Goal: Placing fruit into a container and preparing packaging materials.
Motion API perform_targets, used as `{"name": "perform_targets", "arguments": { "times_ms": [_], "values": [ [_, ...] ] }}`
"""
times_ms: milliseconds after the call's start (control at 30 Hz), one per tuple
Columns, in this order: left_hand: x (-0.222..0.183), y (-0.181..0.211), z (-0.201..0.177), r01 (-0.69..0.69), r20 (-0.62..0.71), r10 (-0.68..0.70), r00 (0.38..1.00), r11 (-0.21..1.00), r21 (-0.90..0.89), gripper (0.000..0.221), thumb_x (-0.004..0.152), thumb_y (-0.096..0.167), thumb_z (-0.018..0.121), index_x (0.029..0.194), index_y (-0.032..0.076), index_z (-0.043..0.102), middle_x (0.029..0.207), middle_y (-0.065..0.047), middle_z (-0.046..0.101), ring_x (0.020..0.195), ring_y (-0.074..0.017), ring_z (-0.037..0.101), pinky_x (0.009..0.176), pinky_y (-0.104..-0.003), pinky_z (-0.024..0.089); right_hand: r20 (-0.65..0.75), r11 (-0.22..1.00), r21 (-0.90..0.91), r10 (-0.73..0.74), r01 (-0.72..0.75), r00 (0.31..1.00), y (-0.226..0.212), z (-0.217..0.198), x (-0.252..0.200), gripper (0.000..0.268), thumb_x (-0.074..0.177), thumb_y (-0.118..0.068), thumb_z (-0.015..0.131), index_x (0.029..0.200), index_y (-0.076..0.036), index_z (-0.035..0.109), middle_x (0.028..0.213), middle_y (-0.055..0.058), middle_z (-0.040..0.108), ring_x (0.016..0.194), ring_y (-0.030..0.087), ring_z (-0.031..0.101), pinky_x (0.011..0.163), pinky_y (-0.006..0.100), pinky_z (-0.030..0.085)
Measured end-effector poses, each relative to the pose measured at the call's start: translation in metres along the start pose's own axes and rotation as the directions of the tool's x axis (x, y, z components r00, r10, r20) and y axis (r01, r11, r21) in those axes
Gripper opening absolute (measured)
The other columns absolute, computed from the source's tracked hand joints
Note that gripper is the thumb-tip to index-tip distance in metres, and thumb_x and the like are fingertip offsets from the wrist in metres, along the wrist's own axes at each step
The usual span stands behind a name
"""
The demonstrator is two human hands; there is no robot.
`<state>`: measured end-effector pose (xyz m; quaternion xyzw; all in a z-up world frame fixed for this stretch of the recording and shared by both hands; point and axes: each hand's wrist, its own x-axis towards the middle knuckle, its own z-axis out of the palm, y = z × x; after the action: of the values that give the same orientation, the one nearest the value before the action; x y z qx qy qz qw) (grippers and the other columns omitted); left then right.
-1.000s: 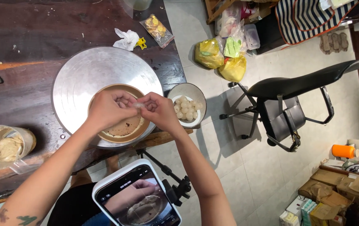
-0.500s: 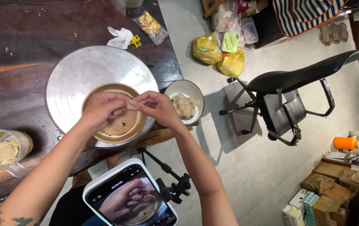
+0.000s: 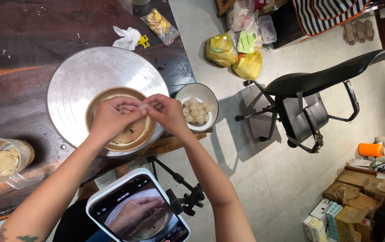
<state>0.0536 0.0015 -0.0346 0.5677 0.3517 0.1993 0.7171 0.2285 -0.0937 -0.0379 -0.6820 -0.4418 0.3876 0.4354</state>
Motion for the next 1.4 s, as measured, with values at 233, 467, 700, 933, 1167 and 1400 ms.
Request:
{"name": "perform_targets", "arguments": {
  "times_ms": [233,467,700,933,1167,1400],
  "values": [
    [0.005,-0.006,0.006,0.008,-0.090,0.010,0.996,0.981,0.195,0.023,0.081,0.014,0.084,0.098,-0.001,0.078,0.086,-0.004,0.077,0.074,-0.0063,0.068,0.068,-0.020,0.056,-0.101,0.998,-0.051,0.018,-0.024,0.995,-0.023,0.003,-0.013,0.023,0.088,-0.005,0.076,0.110,-0.004,0.068,0.094,0.005,0.075,0.080,0.007,0.069,0.071,0.021,0.058],
    [0.012,-0.020,0.006,0.117,-0.081,-0.126,0.989,0.988,-0.105,0.015,0.087,0.008,0.075,0.098,-0.003,0.075,0.080,-0.007,0.074,0.062,-0.0064,0.062,0.052,-0.019,0.047,-0.228,0.903,-0.295,-0.384,0.313,0.895,-0.005,0.005,-0.024,0.015,0.089,-0.001,0.077,0.102,-0.002,0.071,0.129,0.013,0.068,0.090,0.014,0.075,0.076,0.024,0.064],
    [0.016,-0.017,0.004,0.193,0.012,-0.200,0.980,0.927,-0.322,0.014,0.092,0.006,0.067,0.096,-0.006,0.074,0.080,-0.007,0.073,0.060,-0.0047,0.057,0.048,-0.018,0.039,-0.157,0.809,-0.425,-0.509,0.407,0.846,-0.003,0.000,-0.028,0.016,0.090,0.000,0.077,0.105,-0.003,0.072,0.135,0.012,0.064,0.089,0.016,0.072,0.079,0.029,0.061],
    [0.013,-0.014,0.010,0.174,-0.011,-0.180,0.984,0.960,-0.219,0.018,0.091,0.009,0.070,0.100,-0.005,0.074,0.077,-0.006,0.071,0.060,-0.0069,0.058,0.049,-0.021,0.043,-0.109,0.813,-0.436,-0.473,0.386,0.874,0.005,-0.014,-0.025,0.016,0.092,-0.003,0.074,0.105,-0.006,0.065,0.140,0.012,0.054,0.095,0.019,0.066,0.082,0.032,0.057],
    [-0.002,-0.001,0.018,-0.010,-0.108,0.083,0.991,0.834,0.551,0.027,0.087,0.022,0.081,0.104,0.002,0.080,0.086,-0.012,0.078,0.075,-0.0165,0.074,0.071,-0.030,0.058,-0.418,0.881,-0.470,-0.274,0.052,0.866,0.090,-0.107,0.002,0.008,0.092,-0.010,0.074,0.097,-0.007,0.069,0.107,0.010,0.066,0.090,0.022,0.067,0.071,0.032,0.057],
    [0.002,-0.009,0.021,-0.065,-0.052,0.137,0.989,0.726,0.685,0.026,0.091,0.016,0.075,0.111,-0.001,0.075,0.089,-0.018,0.076,0.076,-0.0278,0.075,0.074,-0.037,0.059,-0.454,0.767,-0.582,-0.031,-0.270,0.891,0.212,-0.162,-0.001,0.038,0.081,0.002,0.067,0.114,-0.016,0.077,0.098,0.009,0.078,0.092,0.029,0.074,0.081,0.040,0.057]
  ]
}}
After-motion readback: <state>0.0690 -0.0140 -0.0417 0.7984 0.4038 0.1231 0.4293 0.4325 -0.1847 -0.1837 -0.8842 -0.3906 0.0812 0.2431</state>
